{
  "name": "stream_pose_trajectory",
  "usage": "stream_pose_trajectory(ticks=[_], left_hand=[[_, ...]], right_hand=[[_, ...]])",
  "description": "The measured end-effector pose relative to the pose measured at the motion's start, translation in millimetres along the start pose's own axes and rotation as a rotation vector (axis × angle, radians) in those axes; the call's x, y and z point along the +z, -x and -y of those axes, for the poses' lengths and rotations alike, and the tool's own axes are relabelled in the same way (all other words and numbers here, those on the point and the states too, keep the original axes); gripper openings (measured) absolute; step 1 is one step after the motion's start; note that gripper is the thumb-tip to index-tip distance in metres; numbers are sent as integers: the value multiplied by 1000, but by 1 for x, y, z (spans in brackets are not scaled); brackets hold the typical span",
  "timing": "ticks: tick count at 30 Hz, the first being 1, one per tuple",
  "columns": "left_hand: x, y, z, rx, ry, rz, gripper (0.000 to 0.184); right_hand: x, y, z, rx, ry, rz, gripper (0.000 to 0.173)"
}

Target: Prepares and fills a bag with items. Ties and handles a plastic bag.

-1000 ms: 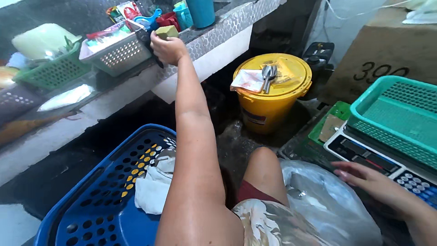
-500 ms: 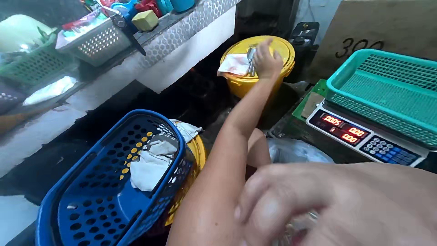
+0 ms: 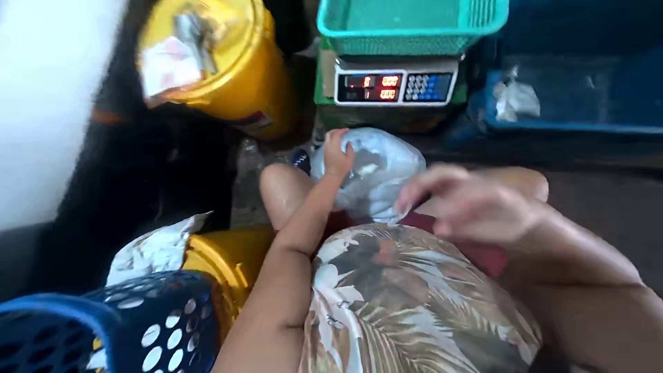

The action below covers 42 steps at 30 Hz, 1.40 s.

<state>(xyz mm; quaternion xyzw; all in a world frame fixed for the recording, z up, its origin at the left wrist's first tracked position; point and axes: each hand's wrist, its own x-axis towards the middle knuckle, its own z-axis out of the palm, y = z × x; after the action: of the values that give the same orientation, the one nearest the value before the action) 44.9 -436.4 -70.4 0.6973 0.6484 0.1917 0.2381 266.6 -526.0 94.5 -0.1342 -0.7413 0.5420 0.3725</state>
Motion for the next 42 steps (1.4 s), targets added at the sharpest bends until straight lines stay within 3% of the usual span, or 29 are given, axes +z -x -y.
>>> stream_pose_trajectory(ticks=[1,2,3,5,7,10,13,15,20,23,26,30,36,39,42], left_hand=[[19,-2,25,101,164,-174,37],[23,-5,39,112,249,-213,38],[22,-6,47,72,286,-197,39],[14,-11,51,-90,283,-87,41],[11,-18,54,-236,215,97,41],[26,-19,58,-306,61,522,38],[61,2,47,-227,-45,895,58],[74,22,25,-154,-64,1049,65],[110,64,-8,139,-77,1107,29],[110,72,-23,244,80,1133,22],[108,71,-28,323,170,1177,22],[96,40,-13,261,144,1203,40],[86,-19,46,-145,-99,730,50],[98,-13,61,-210,-229,741,68],[111,5,50,-272,-347,815,86]], right_hand=[[-12,20,-22,169,91,-146,27],[-22,39,-43,346,179,-291,39],[-30,55,-63,533,276,-411,49],[-41,80,-93,858,391,-567,50],[-41,91,-120,1046,427,-634,51],[-33,95,-172,1120,464,-648,56],[-23,98,-220,1136,571,-605,65],[-14,88,-226,1216,563,-586,73],[-4,69,-229,1381,528,-612,99],[-7,66,-232,1525,515,-575,112],[-13,67,-231,1682,507,-509,109],[-21,73,-230,1715,524,-490,90],[-13,67,-201,1439,495,-567,72],[-12,66,-165,1339,561,-593,64],[-22,81,-146,1340,601,-672,58]])
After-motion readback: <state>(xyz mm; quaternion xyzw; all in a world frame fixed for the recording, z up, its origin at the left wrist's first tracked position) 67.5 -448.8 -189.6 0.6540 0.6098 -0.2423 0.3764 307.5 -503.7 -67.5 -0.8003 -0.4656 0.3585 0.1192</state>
